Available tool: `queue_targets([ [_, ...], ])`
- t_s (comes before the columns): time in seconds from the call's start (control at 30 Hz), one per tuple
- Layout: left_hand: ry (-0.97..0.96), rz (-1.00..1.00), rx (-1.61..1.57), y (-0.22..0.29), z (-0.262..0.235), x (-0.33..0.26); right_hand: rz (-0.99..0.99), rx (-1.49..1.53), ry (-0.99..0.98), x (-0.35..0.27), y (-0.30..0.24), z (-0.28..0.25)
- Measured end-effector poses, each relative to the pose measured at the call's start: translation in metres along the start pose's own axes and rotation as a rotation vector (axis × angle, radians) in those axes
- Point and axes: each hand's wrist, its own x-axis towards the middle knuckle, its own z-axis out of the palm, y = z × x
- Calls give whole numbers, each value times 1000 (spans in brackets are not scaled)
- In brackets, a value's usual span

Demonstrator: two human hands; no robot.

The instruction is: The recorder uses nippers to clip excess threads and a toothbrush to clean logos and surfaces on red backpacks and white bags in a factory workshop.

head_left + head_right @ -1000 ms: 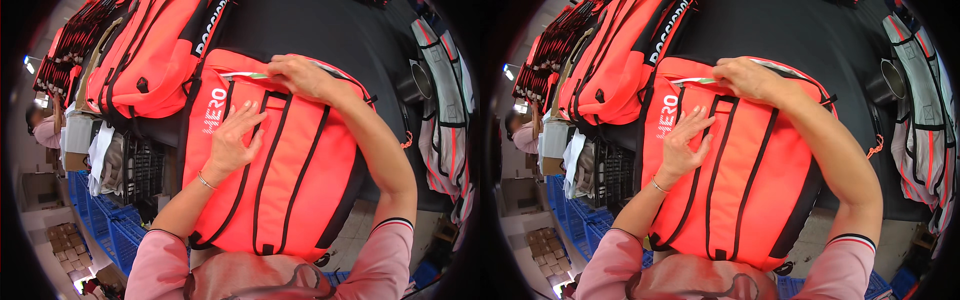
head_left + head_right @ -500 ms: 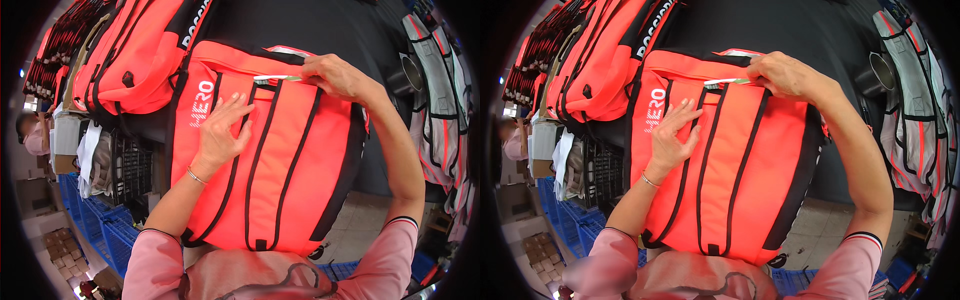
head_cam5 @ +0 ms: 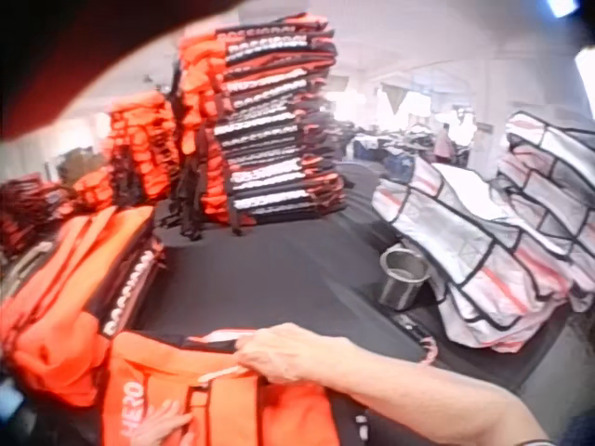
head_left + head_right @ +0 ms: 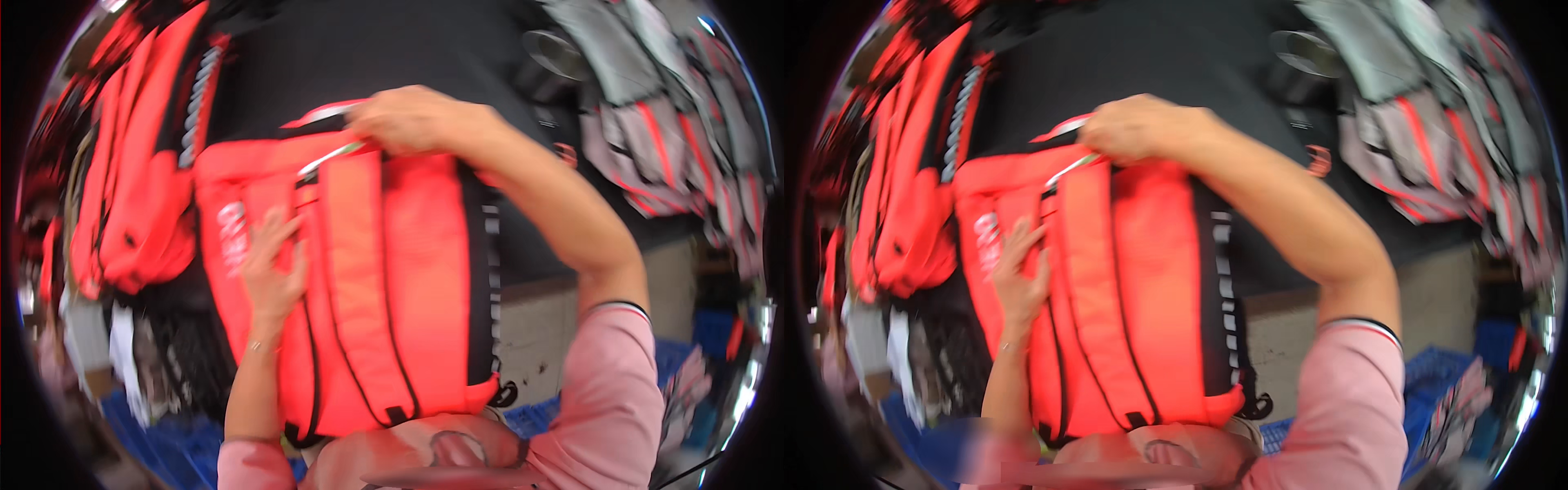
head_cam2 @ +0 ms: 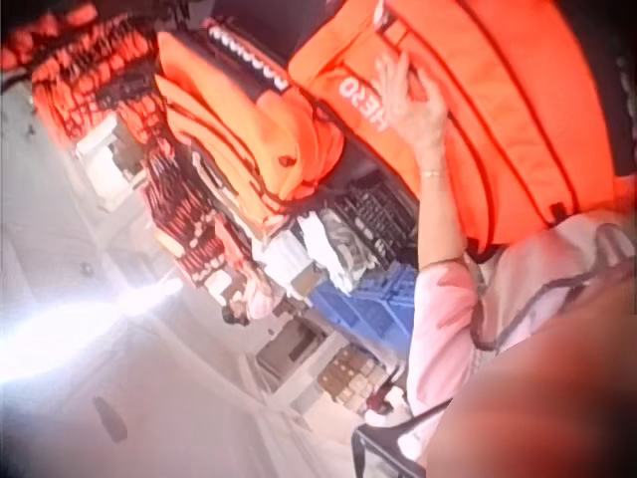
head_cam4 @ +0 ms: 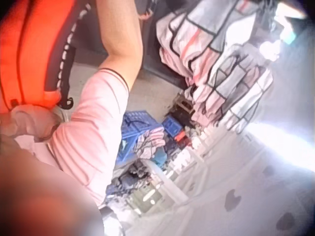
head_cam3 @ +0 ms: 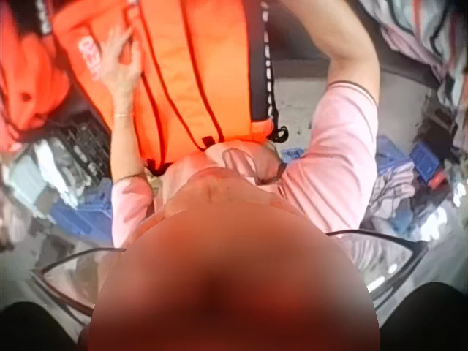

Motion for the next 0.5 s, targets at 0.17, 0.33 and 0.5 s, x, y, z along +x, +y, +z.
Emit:
queue_targets([
  [0.17,-18,9,-8,9,-7,4,243,-199,36,-37,-30,-46],
  [0.33,-3,44,-6,6,1,4,551,-33,653,-138,-72,-28],
  [0.5,7,51,-21,3,-1,3,1054,66,928,-241,-106,23],
])
